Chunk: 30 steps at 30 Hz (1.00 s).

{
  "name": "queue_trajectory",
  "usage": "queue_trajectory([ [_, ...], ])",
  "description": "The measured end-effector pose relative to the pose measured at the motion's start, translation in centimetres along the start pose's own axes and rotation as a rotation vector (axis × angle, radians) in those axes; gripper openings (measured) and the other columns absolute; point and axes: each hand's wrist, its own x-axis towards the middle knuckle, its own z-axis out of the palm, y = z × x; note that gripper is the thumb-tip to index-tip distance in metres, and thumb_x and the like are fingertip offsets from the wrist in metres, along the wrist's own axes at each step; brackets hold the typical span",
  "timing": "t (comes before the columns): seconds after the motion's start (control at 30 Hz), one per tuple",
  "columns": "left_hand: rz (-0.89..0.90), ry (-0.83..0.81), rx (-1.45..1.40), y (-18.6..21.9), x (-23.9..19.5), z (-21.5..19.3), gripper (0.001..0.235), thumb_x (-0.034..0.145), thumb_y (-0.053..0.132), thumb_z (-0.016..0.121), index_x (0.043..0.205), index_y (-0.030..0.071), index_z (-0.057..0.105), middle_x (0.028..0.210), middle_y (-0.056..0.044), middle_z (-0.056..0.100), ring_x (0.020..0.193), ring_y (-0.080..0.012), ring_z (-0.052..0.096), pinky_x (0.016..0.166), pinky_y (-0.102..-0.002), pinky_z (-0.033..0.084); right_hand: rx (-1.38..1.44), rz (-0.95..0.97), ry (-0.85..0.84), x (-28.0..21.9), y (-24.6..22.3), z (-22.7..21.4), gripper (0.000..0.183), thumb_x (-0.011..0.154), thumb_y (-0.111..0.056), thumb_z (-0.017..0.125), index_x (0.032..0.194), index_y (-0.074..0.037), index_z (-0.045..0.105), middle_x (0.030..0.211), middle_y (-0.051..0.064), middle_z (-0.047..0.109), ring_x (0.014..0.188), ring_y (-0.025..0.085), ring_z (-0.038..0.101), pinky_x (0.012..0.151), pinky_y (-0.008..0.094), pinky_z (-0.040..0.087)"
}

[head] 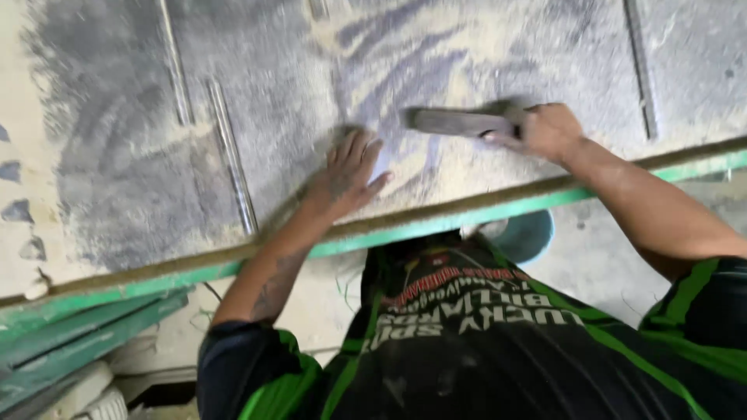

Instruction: Manually clearing and sorting fine grain or material on a mesh shaker screen using a handheld scraper.

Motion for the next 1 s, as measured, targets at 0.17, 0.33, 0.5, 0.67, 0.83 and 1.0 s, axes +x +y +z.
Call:
queue_trajectory([
  [0.17,0.136,0.057,0.005,-2.4,1.9,0.8,0.064,0.107,0.049,0.056,0.147,0.0,0.046,0.151,-0.024,0.038,0.143,-0.0417,0.034,0.112,-0.059,0.033,-0.08,-0.286,-0.116,1.3,-1.5,5.9,0.079,0.089,-0.089,0.027,0.101,-0.023,0.068,0.055,-0.001,0.046,0.05,0.009,0.043,0.048,0.026,0.03],
  [0.33,0.072,0.082,-0.08,-3.0,-0.8,-3.2,0.056,0.109,0.046,0.055,0.146,0.005,0.049,0.152,-0.017,0.041,0.146,-0.0368,0.038,0.116,-0.055,0.036,-0.28,0.078,-0.146,4.6,3.1,5.0,0.091,0.088,-0.091,0.013,0.068,-0.016,0.06,0.053,-0.005,0.035,0.047,0.007,0.035,0.041,0.027,0.032],
  [0.5,0.104,0.099,-0.073,-4.8,-2.6,-2.9,0.056,0.109,0.044,0.057,0.144,0.002,0.047,0.151,-0.017,0.042,0.141,-0.035,0.041,0.113,-0.053,0.038,-0.036,-0.134,-0.169,2.6,-3.6,6.6,0.097,0.086,-0.095,0.018,0.065,-0.012,0.064,0.049,-0.003,0.041,0.041,0.008,0.041,0.038,0.026,0.034],
  [0.67,0.12,0.144,-0.102,-5.1,-4.1,-4.8,0.052,0.108,0.041,0.059,0.143,0.003,0.048,0.148,-0.017,0.043,0.14,-0.0356,0.044,0.112,-0.053,0.038,-0.104,0.125,-0.027,7.2,1.7,5.7,0.076,0.088,-0.088,0.023,0.078,-0.022,0.059,0.05,0.0,0.048,0.041,0.01,0.043,0.033,0.027,0.033],
  [0.83,0.108,0.148,-0.133,-5.7,-5.7,-5.0,0.048,0.108,0.039,0.061,0.14,0.006,0.05,0.148,-0.015,0.045,0.138,-0.0358,0.047,0.111,-0.053,0.04,-0.009,0.34,0.033,3.8,-1.5,2.9,0.084,0.086,-0.092,0.038,0.07,-0.013,0.059,0.054,-0.002,0.048,0.04,0.008,0.043,0.033,0.024,0.031],
  [1.0,0.104,0.143,-0.167,-5.3,-6.2,-6.0,0.048,0.106,0.038,0.061,0.14,0.005,0.05,0.145,-0.015,0.047,0.136,-0.0353,0.047,0.11,-0.052,0.041,-0.107,-0.159,-0.066,3.3,-8.3,4.0,0.081,0.088,-0.09,0.031,0.066,-0.019,0.066,0.053,0.0,0.046,0.043,0.007,0.041,0.039,0.023,0.034],
])
